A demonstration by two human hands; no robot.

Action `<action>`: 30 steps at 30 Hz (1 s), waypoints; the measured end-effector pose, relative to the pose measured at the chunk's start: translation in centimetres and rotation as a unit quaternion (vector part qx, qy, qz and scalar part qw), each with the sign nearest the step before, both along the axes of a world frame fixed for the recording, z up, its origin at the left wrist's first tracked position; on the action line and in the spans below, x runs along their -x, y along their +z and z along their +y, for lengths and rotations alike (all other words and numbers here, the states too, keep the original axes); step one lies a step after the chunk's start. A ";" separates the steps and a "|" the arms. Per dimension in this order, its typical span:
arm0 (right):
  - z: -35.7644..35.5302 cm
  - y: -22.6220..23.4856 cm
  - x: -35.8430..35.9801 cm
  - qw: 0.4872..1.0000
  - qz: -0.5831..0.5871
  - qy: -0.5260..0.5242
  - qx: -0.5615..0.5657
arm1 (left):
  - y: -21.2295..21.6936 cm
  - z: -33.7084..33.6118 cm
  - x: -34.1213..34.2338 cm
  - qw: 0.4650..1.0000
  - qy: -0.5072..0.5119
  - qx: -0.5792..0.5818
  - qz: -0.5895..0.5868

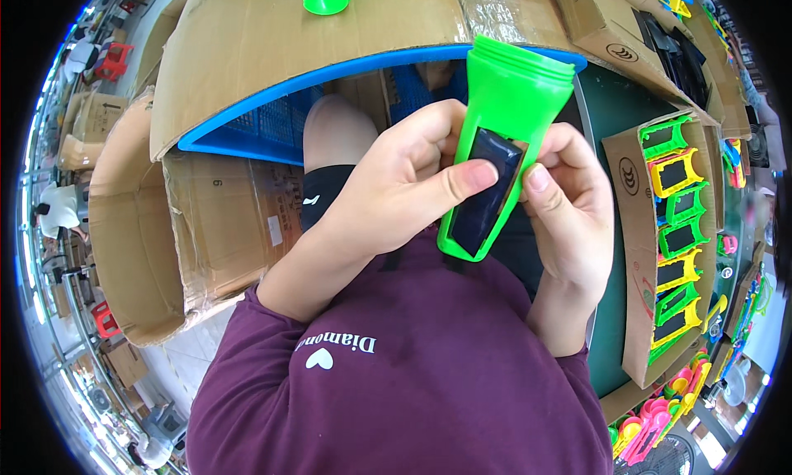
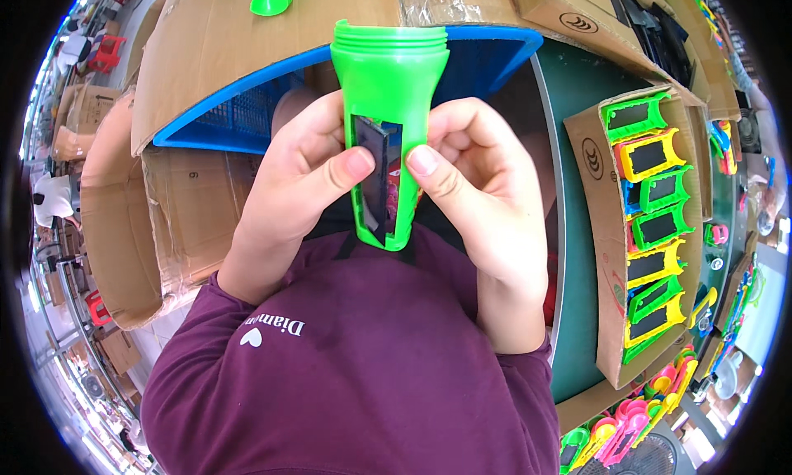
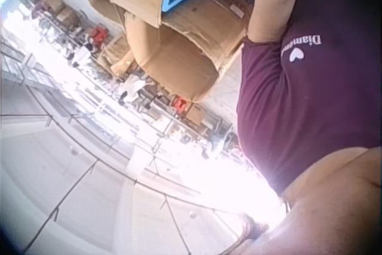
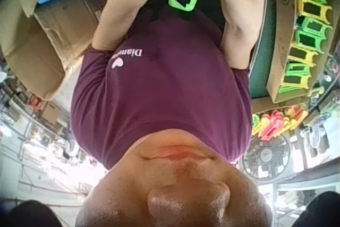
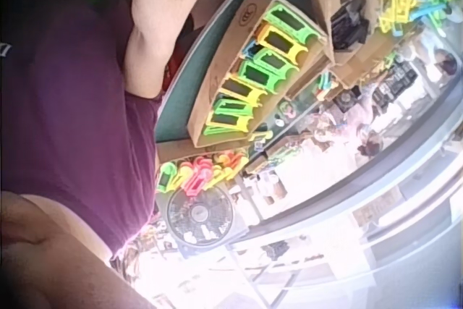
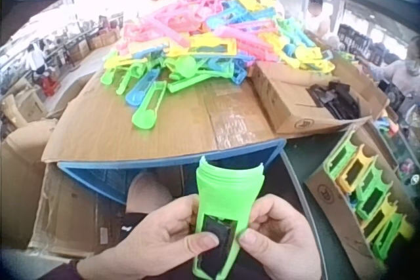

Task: Assembling plastic solar-powered flashlights by inserting black solar panels into various colored plastic housings.

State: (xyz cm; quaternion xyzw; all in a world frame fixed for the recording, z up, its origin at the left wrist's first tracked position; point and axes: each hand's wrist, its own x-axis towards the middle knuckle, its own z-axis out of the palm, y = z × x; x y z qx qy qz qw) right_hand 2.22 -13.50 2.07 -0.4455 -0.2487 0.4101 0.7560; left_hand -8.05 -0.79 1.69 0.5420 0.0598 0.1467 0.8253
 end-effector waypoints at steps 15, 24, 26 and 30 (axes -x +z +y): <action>-0.2 -0.5 0.4 0.988 -0.134 -0.079 0.022 | -0.3 -1.4 -0.8 0.994 0.080 -0.060 0.050; 0.4 -1.5 0.1 0.995 -0.065 -0.068 0.030 | -0.6 -0.9 -1.1 0.995 0.038 -0.067 0.068; 0.4 -1.9 0.0 0.998 -0.021 -0.051 0.025 | -0.6 -0.8 -1.2 0.998 0.020 -0.003 0.063; 0.6 -1.6 0.1 0.997 -0.024 -0.073 0.029 | -0.6 -0.3 -1.3 0.994 -0.009 0.094 0.062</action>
